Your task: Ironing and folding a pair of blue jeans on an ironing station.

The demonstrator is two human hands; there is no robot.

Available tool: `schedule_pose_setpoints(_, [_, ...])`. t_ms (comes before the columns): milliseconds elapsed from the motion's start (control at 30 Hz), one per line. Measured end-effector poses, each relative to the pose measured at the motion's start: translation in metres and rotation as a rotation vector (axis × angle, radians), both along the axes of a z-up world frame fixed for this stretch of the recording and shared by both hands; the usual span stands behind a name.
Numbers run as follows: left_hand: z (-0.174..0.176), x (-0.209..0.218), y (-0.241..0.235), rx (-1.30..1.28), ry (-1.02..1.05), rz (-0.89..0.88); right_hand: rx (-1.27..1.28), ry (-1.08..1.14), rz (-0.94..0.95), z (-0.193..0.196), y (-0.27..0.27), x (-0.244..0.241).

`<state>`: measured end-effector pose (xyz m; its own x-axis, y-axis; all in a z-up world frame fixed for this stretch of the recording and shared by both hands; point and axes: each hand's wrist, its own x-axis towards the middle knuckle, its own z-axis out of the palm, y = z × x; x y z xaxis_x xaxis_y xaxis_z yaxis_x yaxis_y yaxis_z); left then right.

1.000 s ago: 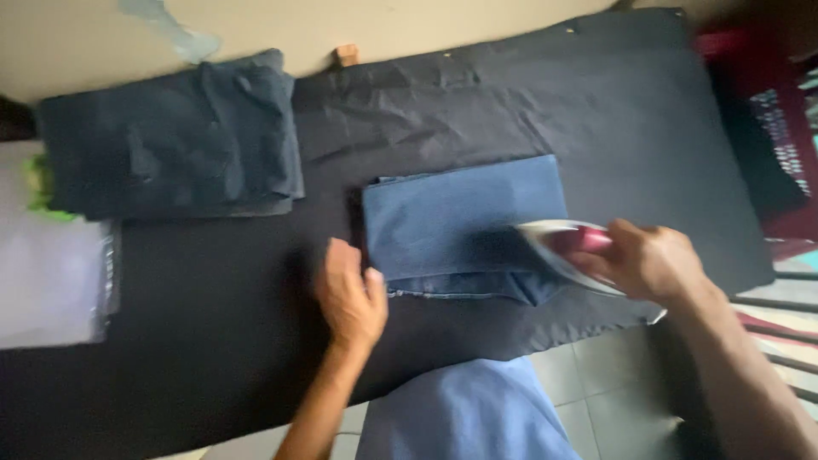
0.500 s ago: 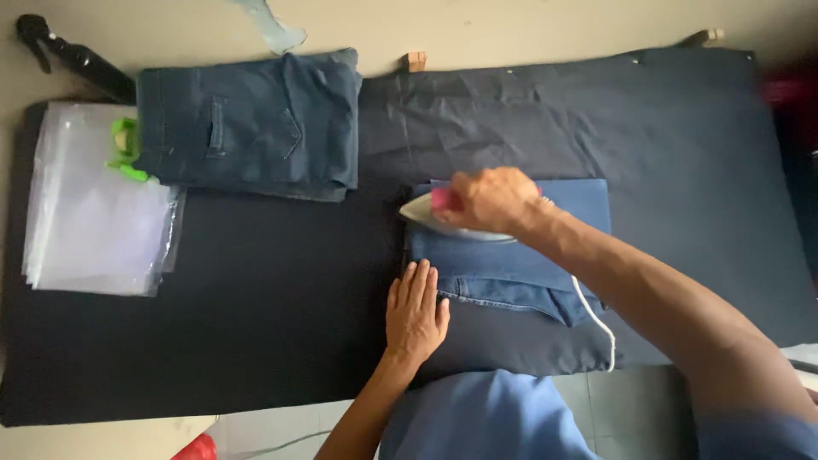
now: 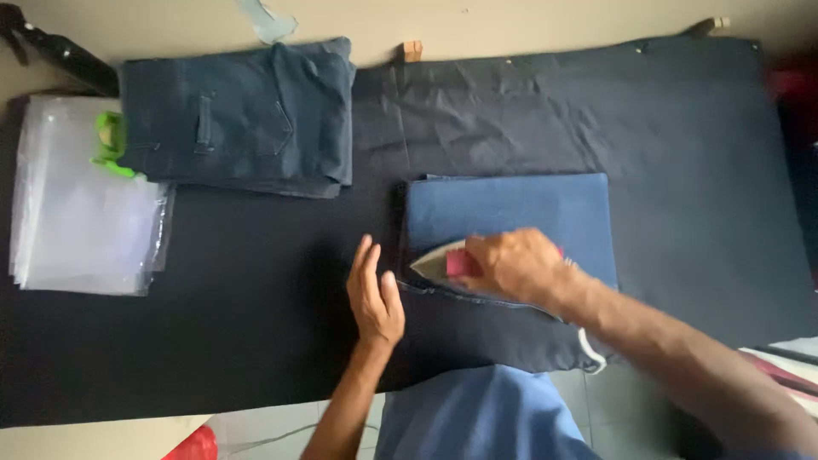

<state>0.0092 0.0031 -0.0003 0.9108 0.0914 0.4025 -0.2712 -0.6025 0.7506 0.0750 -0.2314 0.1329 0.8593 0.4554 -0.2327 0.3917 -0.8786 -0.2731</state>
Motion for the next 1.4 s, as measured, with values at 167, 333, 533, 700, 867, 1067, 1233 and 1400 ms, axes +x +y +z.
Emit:
schedule_pose_setpoints(167, [-0.010,0.031,-0.002,0.158,0.051,-0.119,-0.024,0.004,-0.117,-0.012,-0.042,-0.035])
schedule_pose_setpoints(333, [-0.003,0.038,-0.010,0.455,0.197,-0.138,-0.141,-0.004,-0.356,-0.022,-0.146,-0.080])
schedule_pose_setpoints(533, [-0.017,0.038,-0.006,0.508,0.177,-0.136,-0.321,0.125,-0.630,-0.010,-0.243,-0.125])
schedule_pose_setpoints(700, [-0.010,0.054,-0.025,0.469,0.334,-0.051,-0.229,0.045,-0.699,0.025,-0.221,-0.108])
schedule_pose_setpoints(867, [0.019,0.075,-0.071,0.445,0.298,0.052,-0.126,0.047,-0.680,0.032,-0.143,-0.035])
schedule_pose_setpoints(1067, [0.010,0.076,-0.088,0.698,0.311,-0.041,-0.018,-0.082,-0.441,-0.021,-0.122,0.017])
schedule_pose_setpoints(1233, [0.001,0.075,-0.086,0.702,0.367,-0.044,-0.081,0.241,-0.852,0.065,-0.172,0.026])
schedule_pose_setpoints(1400, [0.005,0.076,-0.082,0.558,0.317,-0.006,-0.283,0.032,-0.834,-0.047,-0.314,0.031])
